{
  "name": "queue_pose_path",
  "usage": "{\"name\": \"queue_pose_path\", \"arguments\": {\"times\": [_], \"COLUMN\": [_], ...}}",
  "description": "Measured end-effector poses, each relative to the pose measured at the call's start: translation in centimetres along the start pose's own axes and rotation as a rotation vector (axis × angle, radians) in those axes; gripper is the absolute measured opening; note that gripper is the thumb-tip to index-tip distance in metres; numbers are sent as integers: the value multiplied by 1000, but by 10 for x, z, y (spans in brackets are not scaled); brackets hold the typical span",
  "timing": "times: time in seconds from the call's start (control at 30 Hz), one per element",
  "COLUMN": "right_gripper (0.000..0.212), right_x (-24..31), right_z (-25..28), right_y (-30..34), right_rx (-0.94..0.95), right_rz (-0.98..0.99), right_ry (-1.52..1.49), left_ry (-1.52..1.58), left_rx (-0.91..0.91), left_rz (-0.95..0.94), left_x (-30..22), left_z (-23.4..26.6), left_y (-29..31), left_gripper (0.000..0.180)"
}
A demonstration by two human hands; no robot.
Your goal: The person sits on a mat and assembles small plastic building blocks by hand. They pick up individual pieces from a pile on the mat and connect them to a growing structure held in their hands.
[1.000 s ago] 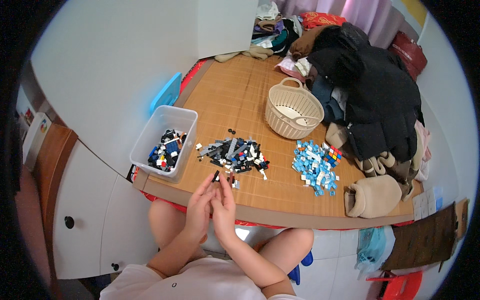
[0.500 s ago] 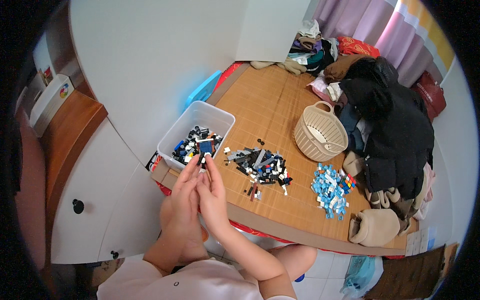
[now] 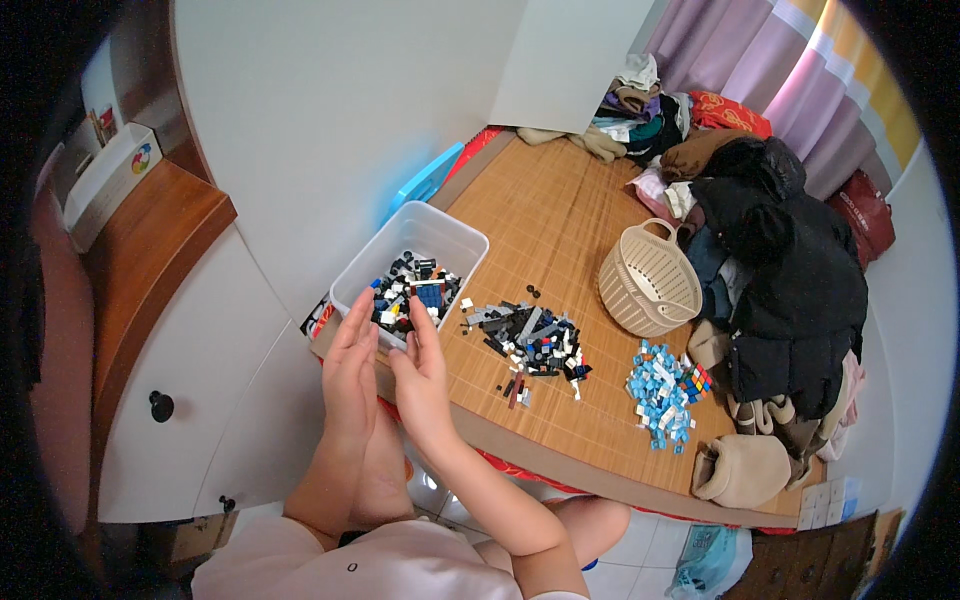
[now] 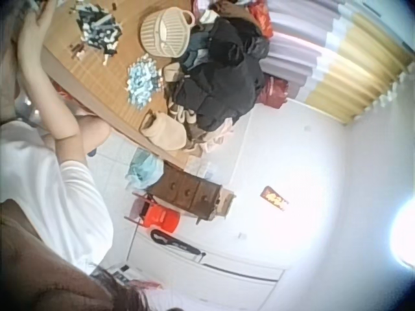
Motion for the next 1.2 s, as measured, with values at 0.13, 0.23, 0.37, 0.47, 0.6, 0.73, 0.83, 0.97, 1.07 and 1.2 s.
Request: {"name": "queue_pose_path", "arguments": {"times": [0.13,0.23,0.37,0.47,0.6,0.73,0.83,0.97,1.07,1.2], "right_gripper": [61,59,58,57,59,58,55,60,61,63], "right_x": [4,8,13,9,2,-16,-7,-14,-17,-25], "right_z": [8,15,34,60,104,160,176,199,203,206], "right_y": [4,8,15,23,40,65,77,89,92,92], "right_rx": [-23,-42,-84,-120,-242,-377,-458,-508,-514,-515], "right_rz": [1,12,-26,-4,-39,-30,-71,-82,-92,-93], "right_ry": [-3,-15,-48,43,57,39,56,64,72,84], "left_ry": [-14,-33,-75,-89,-114,-90,-136,-146,-194,-193], "left_rx": [43,73,118,203,255,266,262,249,229,202], "left_rz": [32,58,152,172,263,391,456,545,573,617], "left_x": [3,9,25,51,86,119,141,165,175,190], "left_z": [-11,-18,-38,-50,-62,-72,-69,-70,-66,-61], "left_y": [6,11,20,23,27,29,28,28,26,25], "left_gripper": [48,48,47,46,46,46,47,49,50,51]}}
Point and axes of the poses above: each hand's wrist, its own y-axis away from the middle knuckle, its own z-axis out of the back of the hand, x = y × z, the point moved 8 cm from there along -y, towards the middle knuckle, and after that the axes turned 13 degrees about z, right-handed, at the moved point
